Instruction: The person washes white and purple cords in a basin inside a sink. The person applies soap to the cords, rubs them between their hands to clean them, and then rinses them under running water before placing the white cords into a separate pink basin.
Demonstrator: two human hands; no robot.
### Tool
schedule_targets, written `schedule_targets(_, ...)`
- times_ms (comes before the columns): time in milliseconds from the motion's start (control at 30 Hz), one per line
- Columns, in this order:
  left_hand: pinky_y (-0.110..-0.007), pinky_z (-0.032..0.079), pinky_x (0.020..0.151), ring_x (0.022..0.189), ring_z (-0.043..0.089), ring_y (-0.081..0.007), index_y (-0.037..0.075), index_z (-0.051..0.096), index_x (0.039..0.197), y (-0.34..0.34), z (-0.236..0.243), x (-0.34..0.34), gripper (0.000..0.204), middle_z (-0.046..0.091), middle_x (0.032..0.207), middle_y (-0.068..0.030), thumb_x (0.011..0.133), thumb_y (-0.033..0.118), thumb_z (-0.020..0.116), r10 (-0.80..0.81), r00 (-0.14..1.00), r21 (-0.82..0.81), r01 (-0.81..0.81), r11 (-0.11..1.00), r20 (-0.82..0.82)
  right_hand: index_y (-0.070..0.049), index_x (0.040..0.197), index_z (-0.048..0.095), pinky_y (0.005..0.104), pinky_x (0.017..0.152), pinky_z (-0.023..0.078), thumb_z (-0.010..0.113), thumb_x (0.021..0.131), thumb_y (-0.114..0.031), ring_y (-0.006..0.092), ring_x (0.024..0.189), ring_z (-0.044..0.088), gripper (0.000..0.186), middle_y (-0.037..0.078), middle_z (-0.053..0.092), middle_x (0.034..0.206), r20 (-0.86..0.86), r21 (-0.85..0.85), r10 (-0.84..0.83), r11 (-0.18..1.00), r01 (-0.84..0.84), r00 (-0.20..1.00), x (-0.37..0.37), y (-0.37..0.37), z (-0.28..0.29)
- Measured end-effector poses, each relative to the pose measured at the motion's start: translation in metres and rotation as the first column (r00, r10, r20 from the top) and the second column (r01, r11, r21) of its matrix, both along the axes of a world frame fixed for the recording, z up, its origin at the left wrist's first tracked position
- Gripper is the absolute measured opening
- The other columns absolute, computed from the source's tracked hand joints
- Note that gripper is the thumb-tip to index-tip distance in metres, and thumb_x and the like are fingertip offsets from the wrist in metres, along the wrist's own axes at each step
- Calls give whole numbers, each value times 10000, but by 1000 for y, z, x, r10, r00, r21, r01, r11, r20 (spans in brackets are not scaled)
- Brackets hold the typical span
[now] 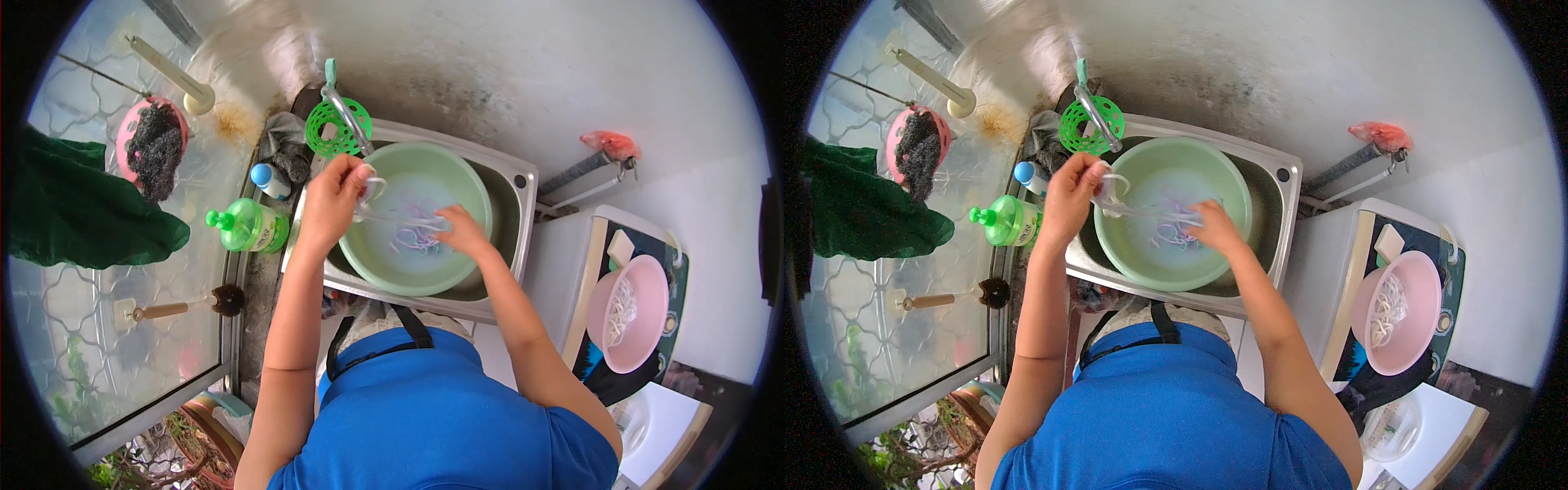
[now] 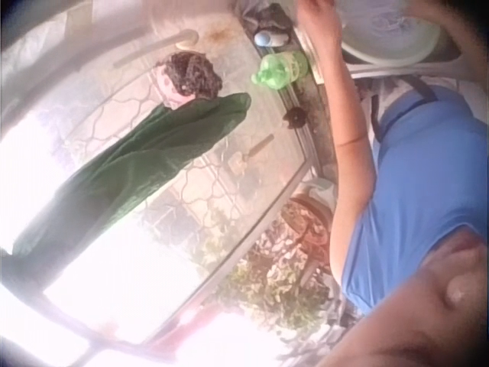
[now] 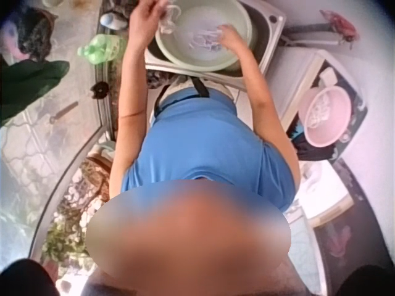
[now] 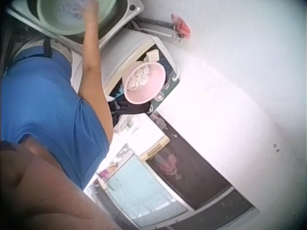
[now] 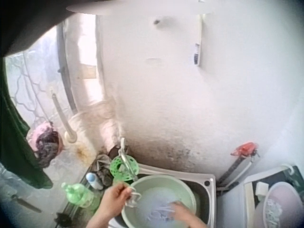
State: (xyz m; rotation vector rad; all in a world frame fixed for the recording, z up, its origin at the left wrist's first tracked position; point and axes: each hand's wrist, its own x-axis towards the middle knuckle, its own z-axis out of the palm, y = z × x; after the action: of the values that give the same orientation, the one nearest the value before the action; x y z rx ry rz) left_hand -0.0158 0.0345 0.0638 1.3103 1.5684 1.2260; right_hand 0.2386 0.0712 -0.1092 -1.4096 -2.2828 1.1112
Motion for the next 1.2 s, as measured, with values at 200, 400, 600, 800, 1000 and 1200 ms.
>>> schedule_targets(200, -244, 416, 551, 594, 517, -102, 1, 591, 845, -2, 1, 26, 146, 577, 665, -62, 857, 146, 593, -152, 975, 1, 154, 988, -160, -58, 1137, 539, 346, 879, 415, 721, 727, -157, 269, 1015, 531, 460, 127, 547, 1093, -593, 46, 34, 999, -8, 805, -87, -21, 95)
schedule_targets(400, -247, 418, 555, 596, 516, -106, 4, 594, 854, -6, 15, 9, 159, 566, 649, -54, 854, 162, 602, -2, 988, 51, 10, 999, -155, -31, 902, 634, 294, 665, 443, 662, 790, -192, 182, 743, 589, 198, 81, 631, 807, -534, -331, -196, 944, 10, 822, -71, -4, 39)
schedule_targets(600, -223, 403, 581, 618, 474, -82, -1, 579, 865, -14, 25, 3, 188, 543, 656, -19, 875, 187, 584, 42, 999, 74, -43, 996, 5, -17, 776, 641, 354, 635, 450, 650, 768, -165, 246, 709, 583, 148, 92, 578, 725, -10, 54, -113, 992, 114, 994, -4, -8, -48)
schedule_targets(800, -215, 413, 605, 643, 483, -71, -3, 577, 867, -15, 38, 2, 181, 548, 691, -5, 881, 177, 576, -83, 994, 106, 74, 992, 76, -71, 1076, 572, 378, 891, 424, 727, 658, -178, 317, 1032, 504, 459, 144, 510, 1098, 168, -16, -119, 992, 123, 979, 9, -10, -48)
schedule_targets(1000, -217, 421, 613, 656, 506, -71, 8, 572, 871, -17, 35, 21, 161, 564, 722, 0, 881, 168, 576, -238, 957, 67, 230, 971, 169, -121, 1296, 421, 335, 967, 367, 756, 643, -237, 293, 1203, 398, 743, 158, 414, 1278, -573, 105, 99, 993, -47, 814, -74, -14, 81)
schedule_targets(1200, -235, 461, 637, 679, 544, -84, 35, 531, 931, -13, 49, 1, 139, 572, 784, -23, 925, 170, 499, -176, 794, 404, -95, 910, 582, -52, 1018, 610, 327, 705, 462, 679, 757, -260, 210, 787, 605, 341, 112, 620, 810, -376, -291, 81, 935, -201, 923, -83, -23, 43)
